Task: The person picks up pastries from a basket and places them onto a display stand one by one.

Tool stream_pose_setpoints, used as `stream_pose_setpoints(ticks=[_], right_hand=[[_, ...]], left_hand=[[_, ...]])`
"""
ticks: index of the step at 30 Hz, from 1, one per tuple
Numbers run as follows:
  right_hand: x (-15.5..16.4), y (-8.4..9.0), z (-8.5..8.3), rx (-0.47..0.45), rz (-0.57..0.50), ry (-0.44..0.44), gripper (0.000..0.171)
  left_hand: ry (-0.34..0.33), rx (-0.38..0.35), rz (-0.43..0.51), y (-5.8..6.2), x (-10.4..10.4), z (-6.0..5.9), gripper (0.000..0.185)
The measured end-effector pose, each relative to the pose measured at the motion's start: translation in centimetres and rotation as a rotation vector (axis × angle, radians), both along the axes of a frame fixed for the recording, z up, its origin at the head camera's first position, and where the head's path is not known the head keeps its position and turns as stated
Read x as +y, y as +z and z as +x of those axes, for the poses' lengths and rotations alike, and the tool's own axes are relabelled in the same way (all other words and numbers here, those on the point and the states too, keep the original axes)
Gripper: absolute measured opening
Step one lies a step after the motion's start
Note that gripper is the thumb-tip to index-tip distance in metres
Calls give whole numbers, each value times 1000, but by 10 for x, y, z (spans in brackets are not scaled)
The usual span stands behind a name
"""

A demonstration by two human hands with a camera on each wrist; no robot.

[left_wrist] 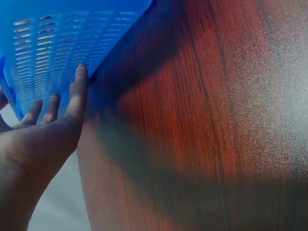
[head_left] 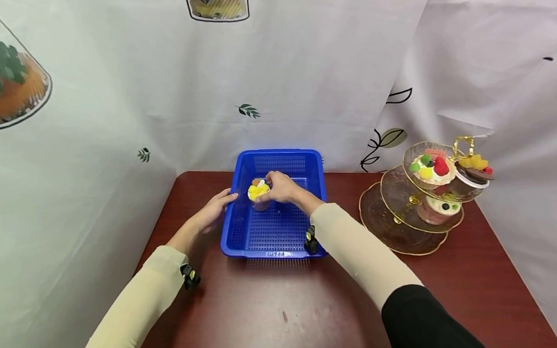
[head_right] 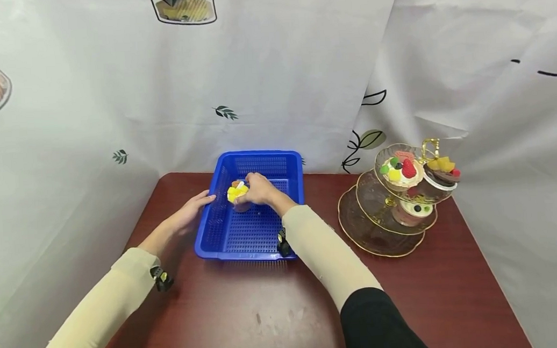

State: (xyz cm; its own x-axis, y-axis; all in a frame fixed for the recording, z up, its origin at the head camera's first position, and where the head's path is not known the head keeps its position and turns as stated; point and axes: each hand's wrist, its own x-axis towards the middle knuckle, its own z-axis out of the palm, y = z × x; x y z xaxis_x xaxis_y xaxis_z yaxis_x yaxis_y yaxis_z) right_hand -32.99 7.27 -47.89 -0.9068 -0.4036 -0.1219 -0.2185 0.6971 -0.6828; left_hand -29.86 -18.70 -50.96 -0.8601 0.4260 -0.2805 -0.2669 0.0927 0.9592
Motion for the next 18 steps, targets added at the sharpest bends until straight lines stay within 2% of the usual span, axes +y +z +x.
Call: stream_pose_setpoints(ticks=[11,18], right_hand=[[0,-6,-3,-41,5,33,73],[-3,-10,-5,-35,4,34,68]], left_hand=[[9,2,-3,-3,1,0,58],[4,1,-4,-3,-1,2,58]])
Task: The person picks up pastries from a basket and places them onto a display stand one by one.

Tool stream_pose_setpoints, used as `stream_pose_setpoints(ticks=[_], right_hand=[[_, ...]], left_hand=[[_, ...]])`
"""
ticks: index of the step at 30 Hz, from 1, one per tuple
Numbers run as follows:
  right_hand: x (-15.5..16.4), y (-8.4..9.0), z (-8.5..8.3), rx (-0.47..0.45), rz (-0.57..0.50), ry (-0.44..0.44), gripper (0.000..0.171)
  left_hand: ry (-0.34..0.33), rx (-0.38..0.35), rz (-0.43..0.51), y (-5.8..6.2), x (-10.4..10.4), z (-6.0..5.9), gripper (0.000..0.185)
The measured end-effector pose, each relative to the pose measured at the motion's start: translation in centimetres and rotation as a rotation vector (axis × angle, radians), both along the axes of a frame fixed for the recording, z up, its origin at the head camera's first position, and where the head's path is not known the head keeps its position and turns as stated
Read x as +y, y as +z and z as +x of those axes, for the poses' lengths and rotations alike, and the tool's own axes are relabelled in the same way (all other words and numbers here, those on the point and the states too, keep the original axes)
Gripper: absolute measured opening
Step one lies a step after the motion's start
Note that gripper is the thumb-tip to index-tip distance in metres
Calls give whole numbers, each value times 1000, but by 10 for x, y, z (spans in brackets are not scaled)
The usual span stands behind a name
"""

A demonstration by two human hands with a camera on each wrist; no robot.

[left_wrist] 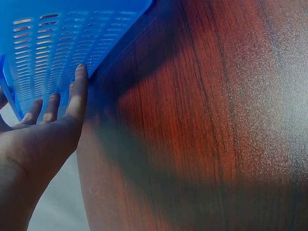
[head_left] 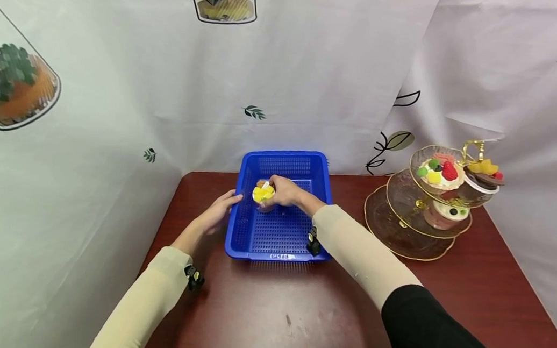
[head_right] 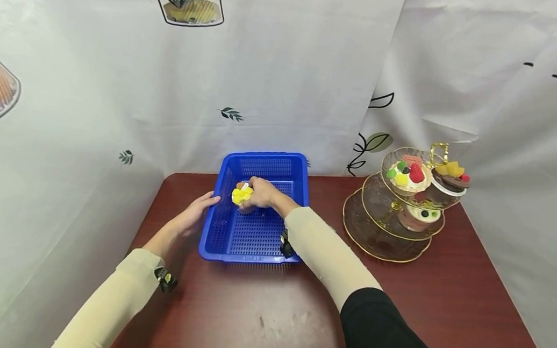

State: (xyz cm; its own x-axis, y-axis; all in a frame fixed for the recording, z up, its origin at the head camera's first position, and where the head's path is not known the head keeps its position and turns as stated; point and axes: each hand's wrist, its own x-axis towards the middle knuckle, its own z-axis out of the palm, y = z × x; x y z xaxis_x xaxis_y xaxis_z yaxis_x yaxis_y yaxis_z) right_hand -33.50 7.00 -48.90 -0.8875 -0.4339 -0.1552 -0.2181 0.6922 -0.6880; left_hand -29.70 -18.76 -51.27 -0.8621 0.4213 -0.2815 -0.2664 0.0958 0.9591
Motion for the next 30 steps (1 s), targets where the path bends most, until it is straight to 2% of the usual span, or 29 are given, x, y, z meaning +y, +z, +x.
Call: stream_pose_setpoints(ticks=[6,15,30], right_hand=[[0,-2,0,4,-20,-1,60],[-1,-3,-1,3,-8,23,68],[1,-3,-1,23,-4,14,61]], left_hand=[[-10,13,-5,-1,0,0,58],[4,-13,26,1,0,0,57],[-14,-1,14,0,0,-1,57]])
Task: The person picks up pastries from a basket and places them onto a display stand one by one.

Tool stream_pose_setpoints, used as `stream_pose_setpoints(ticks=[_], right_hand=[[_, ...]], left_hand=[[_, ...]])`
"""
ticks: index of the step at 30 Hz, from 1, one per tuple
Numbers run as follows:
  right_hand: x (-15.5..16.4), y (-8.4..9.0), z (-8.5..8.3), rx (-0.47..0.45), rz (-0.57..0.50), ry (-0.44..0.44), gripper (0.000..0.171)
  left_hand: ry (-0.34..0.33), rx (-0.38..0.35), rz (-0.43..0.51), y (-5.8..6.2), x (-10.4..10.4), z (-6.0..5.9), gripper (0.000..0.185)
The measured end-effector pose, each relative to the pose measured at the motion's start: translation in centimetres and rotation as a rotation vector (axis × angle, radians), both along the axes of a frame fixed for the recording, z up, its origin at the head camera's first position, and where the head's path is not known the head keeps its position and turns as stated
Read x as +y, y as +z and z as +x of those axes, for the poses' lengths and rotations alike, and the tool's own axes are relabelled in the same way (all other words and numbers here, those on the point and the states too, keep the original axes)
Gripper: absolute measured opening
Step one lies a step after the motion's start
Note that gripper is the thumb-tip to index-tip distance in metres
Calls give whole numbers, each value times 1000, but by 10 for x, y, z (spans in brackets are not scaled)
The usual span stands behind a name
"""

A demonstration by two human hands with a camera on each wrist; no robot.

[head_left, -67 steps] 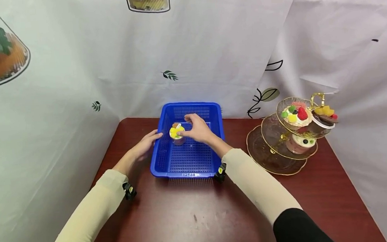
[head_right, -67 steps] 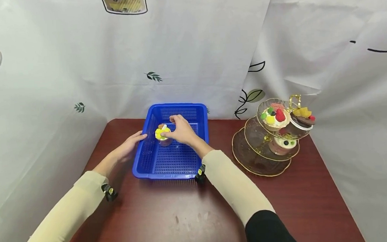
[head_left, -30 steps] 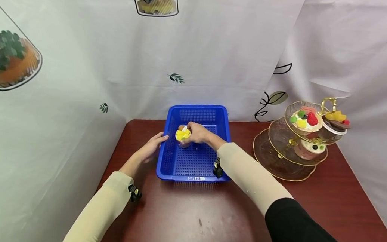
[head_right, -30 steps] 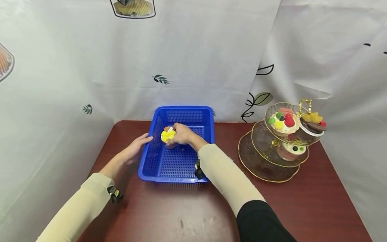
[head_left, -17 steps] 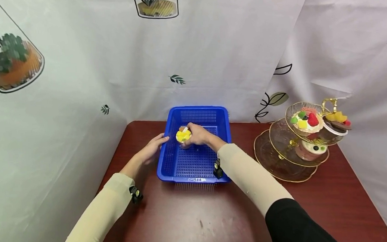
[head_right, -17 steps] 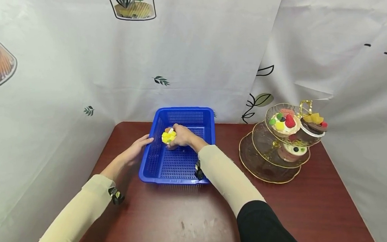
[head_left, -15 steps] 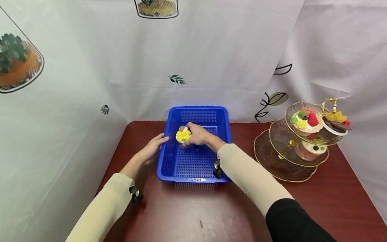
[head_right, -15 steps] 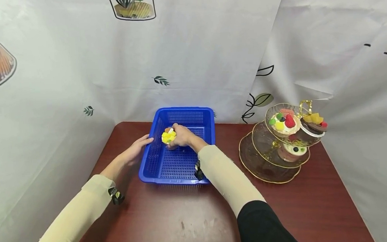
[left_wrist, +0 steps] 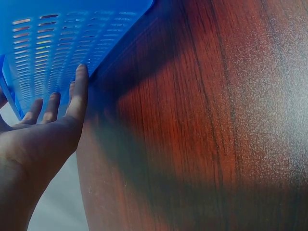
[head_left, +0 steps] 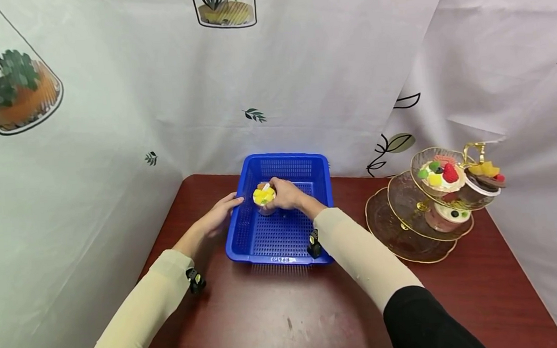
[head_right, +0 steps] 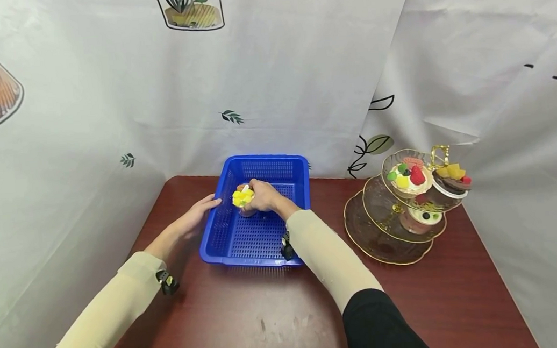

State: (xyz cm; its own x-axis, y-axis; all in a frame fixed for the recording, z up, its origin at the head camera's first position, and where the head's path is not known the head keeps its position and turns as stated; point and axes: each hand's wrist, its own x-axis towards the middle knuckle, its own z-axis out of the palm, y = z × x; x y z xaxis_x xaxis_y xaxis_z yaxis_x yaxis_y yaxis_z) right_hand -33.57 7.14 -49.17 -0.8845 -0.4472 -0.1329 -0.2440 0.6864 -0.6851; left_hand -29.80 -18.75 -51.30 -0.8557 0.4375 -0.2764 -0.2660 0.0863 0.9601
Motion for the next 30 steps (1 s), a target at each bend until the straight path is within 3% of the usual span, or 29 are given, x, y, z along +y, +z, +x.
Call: stream_pose_setpoints(ticks=[7,16,30], right_hand=[[7,11,-1,53,-47,44,56],[24,43,11,127,-152,71,61],[65,84,58,216,-237,51,67]], left_hand=[[14,0,1,0,1,-1,56],[18,-3,-6,0,0,-1,57],[-7,-4,4,4,0,1,57]])
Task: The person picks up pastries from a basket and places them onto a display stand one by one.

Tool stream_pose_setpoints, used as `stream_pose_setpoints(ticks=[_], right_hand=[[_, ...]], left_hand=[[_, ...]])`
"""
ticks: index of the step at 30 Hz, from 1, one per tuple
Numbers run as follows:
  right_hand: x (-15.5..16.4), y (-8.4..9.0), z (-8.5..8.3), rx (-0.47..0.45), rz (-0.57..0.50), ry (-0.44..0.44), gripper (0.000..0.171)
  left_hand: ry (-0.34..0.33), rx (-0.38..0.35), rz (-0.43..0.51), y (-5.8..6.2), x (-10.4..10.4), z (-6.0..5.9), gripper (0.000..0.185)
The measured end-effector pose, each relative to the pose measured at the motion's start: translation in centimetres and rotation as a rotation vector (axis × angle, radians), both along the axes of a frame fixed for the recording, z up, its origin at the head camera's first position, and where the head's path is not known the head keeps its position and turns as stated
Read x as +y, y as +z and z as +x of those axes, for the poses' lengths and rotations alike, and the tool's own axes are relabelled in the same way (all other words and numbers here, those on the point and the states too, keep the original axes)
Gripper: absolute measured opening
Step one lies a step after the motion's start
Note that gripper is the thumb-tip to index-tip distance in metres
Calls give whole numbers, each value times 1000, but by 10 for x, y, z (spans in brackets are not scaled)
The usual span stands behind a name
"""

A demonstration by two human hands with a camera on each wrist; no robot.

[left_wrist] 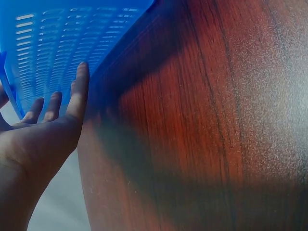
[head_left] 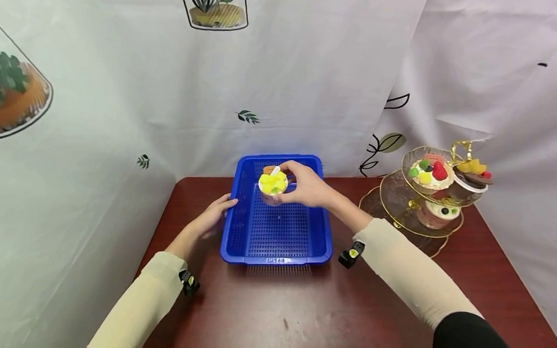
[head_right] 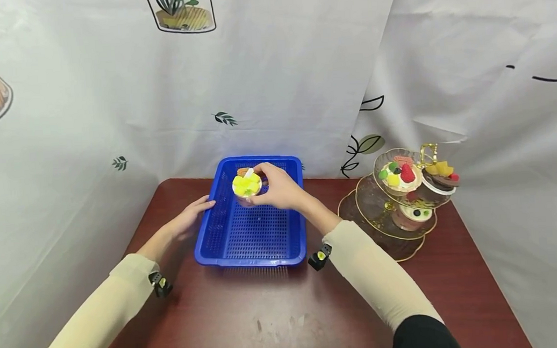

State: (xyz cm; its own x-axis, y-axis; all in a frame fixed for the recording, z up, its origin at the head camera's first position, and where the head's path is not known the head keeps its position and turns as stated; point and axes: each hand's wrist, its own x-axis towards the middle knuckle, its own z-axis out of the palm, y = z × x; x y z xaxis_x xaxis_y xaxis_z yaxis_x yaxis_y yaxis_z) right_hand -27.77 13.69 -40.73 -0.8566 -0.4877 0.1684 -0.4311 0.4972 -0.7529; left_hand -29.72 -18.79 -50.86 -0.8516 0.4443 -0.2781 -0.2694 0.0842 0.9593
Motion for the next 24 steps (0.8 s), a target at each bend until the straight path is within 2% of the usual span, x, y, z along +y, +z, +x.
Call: stream_pose_setpoints(ticks=[4,11,18,24], right_hand=[[11,0,15,39,-16,-12,67],[37,-12,40,78,-37,-74,67],[62,-19,61,118,-109,-117,69],[84,-23,83,162,-160,-239,68]], left_hand=[[-7,0,3,0,-2,1,59],[-6,6,3,0,-5,0,58],[3,1,-3,-1,-5,0,57],[-10,-5,2,-1,-2,-1,59]])
